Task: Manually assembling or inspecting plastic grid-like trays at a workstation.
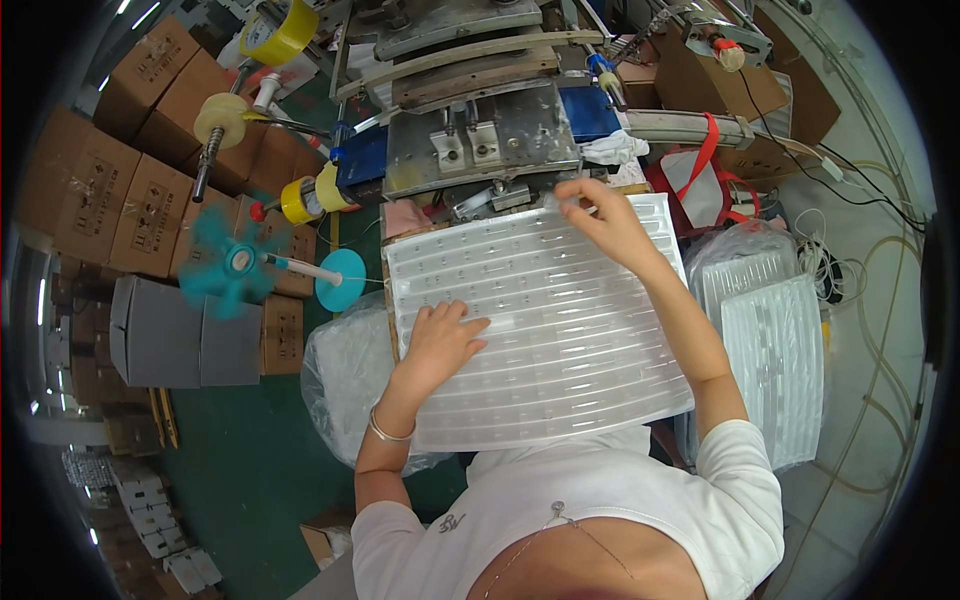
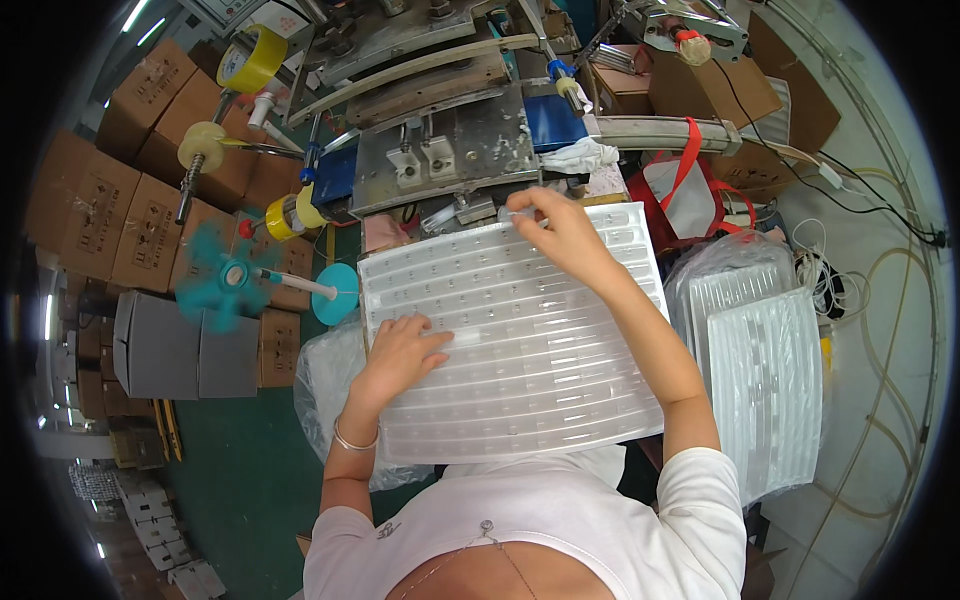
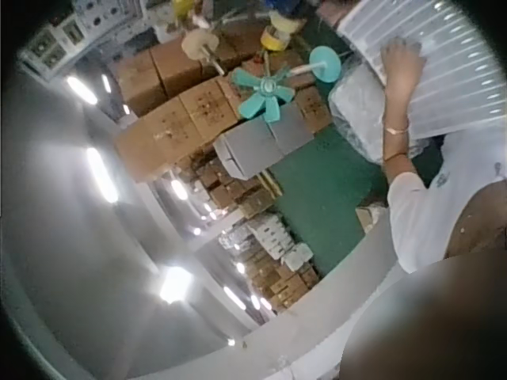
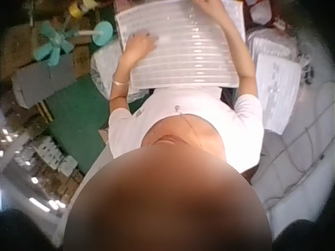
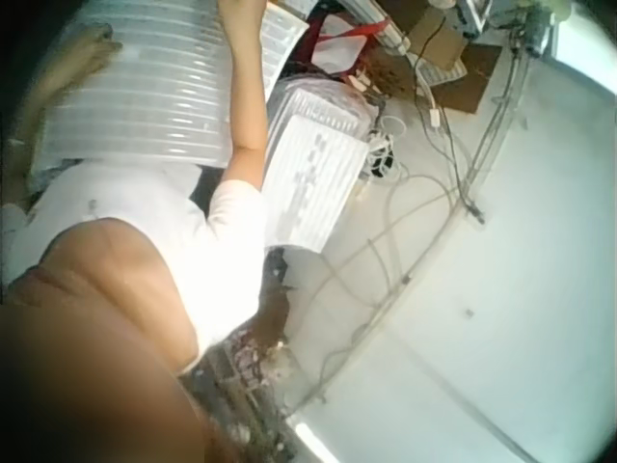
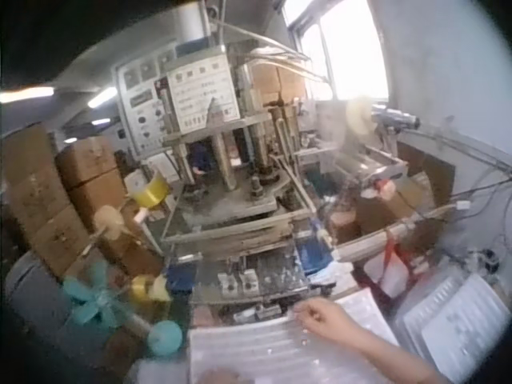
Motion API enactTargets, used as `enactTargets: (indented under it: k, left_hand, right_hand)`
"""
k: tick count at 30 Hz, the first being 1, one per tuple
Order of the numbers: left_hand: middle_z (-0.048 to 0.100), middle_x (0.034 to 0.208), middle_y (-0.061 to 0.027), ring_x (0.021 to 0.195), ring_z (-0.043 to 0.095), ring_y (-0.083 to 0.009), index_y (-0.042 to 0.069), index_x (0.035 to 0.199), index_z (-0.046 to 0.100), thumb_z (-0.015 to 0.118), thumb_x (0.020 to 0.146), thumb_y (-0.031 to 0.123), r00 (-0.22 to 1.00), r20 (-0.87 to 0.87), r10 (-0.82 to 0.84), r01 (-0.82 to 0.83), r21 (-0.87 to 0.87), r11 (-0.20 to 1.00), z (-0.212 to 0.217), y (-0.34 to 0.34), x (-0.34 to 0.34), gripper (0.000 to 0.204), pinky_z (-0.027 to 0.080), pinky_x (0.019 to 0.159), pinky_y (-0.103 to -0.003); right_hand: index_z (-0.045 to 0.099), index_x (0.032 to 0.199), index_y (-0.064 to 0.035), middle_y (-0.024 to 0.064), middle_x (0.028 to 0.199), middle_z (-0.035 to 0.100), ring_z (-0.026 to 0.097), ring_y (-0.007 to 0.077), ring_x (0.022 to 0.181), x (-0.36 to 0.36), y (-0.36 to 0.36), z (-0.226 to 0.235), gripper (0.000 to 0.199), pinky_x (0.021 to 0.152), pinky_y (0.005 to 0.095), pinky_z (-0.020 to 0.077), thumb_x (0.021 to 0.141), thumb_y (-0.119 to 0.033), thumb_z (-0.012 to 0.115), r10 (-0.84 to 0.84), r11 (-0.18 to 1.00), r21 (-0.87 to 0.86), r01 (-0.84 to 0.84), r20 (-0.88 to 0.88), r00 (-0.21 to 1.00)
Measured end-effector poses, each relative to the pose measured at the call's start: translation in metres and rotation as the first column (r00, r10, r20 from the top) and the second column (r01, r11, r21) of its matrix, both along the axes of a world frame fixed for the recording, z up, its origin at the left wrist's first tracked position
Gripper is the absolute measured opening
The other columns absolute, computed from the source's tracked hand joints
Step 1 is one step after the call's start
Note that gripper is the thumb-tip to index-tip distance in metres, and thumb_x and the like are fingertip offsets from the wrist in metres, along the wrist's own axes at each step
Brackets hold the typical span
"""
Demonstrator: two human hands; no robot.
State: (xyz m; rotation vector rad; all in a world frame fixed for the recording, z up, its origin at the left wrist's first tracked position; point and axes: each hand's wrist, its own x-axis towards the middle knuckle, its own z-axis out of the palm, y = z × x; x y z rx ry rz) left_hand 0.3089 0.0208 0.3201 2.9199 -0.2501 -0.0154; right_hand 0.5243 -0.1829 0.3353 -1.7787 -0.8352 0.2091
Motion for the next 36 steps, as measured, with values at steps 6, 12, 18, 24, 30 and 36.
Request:
enactTargets:
  k: [6, 12, 18, 24, 30, 36]
  left_hand:
    - [0.058, 0.097, -0.0094, 0.091, 0.053, -0.0282, 0.012, 0.111, 0.062, 0.062, 0.082, 0.024, 0.800, 0.501, 0.330, -0.174, -0.332, 0.927, 0.054, 0.012, 0.108, 0.032, 0.041, 0.079, -0.039]
    - [0.058, 0.093, -0.0078, 0.090, 0.052, -0.0252, 0.015, 0.106, 0.065, 0.061, 0.082, 0.036, 0.679, 0.675, 0.289, -0.325, -0.076, 0.943, 0.062, 0.028, 0.207, 0.032, 0.036, 0.079, -0.043]
    - [0.058, 0.086, -0.0056, 0.085, 0.053, -0.0237, 0.014, 0.099, 0.066, 0.069, 0.075, 0.018, 0.607, 0.715, 0.347, -0.163, -0.316, 0.935, 0.067, -0.005, 0.155, 0.024, 0.039, 0.076, -0.036]
    - [0.058, 0.079, -0.0071, 0.072, 0.054, -0.0241, 0.006, 0.097, 0.065, 0.071, 0.073, 0.012, 0.740, 0.503, 0.446, -0.136, -0.539, 0.832, 0.052, -0.025, 0.085, 0.025, 0.044, 0.067, -0.033]
    - [0.063, 0.085, -0.0079, 0.071, 0.056, -0.0176, 0.003, 0.094, 0.063, 0.068, 0.078, 0.013, 0.739, 0.468, 0.486, -0.049, -0.681, 0.730, 0.052, -0.022, 0.061, 0.019, 0.044, 0.067, -0.027]
    - [0.062, 0.084, -0.0116, 0.071, 0.057, -0.0189, 0.005, 0.089, 0.052, 0.041, 0.089, 0.021, 0.856, -0.076, 0.511, 0.033, -0.979, -0.201, 0.028, 0.017, 0.048, 0.019, 0.045, 0.063, -0.030]
  right_hand:
    - [0.059, 0.114, -0.0031, 0.0058, 0.111, 0.060, 0.059, 0.0126, 0.088, 0.011, -0.005, 0.025, 0.030, 0.076, 0.0243, 0.0492, 0.084, -0.004, 0.058, -0.100, 0.995, 0.042, 0.095, 0.118, 0.988]
    - [0.060, 0.111, -0.0038, 0.0095, 0.108, 0.063, 0.063, 0.0159, 0.085, 0.026, 0.030, 0.038, 0.028, 0.074, 0.0265, 0.0522, 0.083, -0.007, 0.063, -0.273, 0.961, 0.132, 0.243, 0.319, 0.907]
    - [0.063, 0.100, -0.0084, 0.0075, 0.092, 0.064, 0.063, 0.0282, 0.080, 0.046, 0.076, 0.048, 0.021, 0.064, 0.0347, 0.0516, 0.080, -0.015, 0.065, -0.365, 0.929, 0.211, 0.304, 0.656, 0.661]
    - [0.064, 0.093, -0.0109, 0.0051, 0.085, 0.064, 0.061, 0.0265, 0.079, 0.071, 0.093, 0.041, 0.015, 0.063, 0.0395, 0.0499, 0.081, -0.020, 0.062, -0.345, 0.892, 0.069, 0.448, 0.744, 0.572]
    - [0.053, 0.116, -0.0086, 0.0136, 0.108, 0.057, 0.056, 0.0307, 0.097, 0.063, 0.079, 0.029, 0.037, 0.082, 0.0368, 0.0450, 0.082, -0.021, 0.062, -0.414, 0.900, 0.170, 0.401, 0.623, 0.664]
    - [0.056, 0.113, -0.0091, 0.0079, 0.100, 0.059, 0.061, 0.0244, 0.081, -0.010, 0.027, 0.000, 0.033, 0.066, 0.0345, 0.0493, 0.080, -0.012, 0.062, -0.134, 0.980, -0.071, 0.187, 0.461, 0.877]
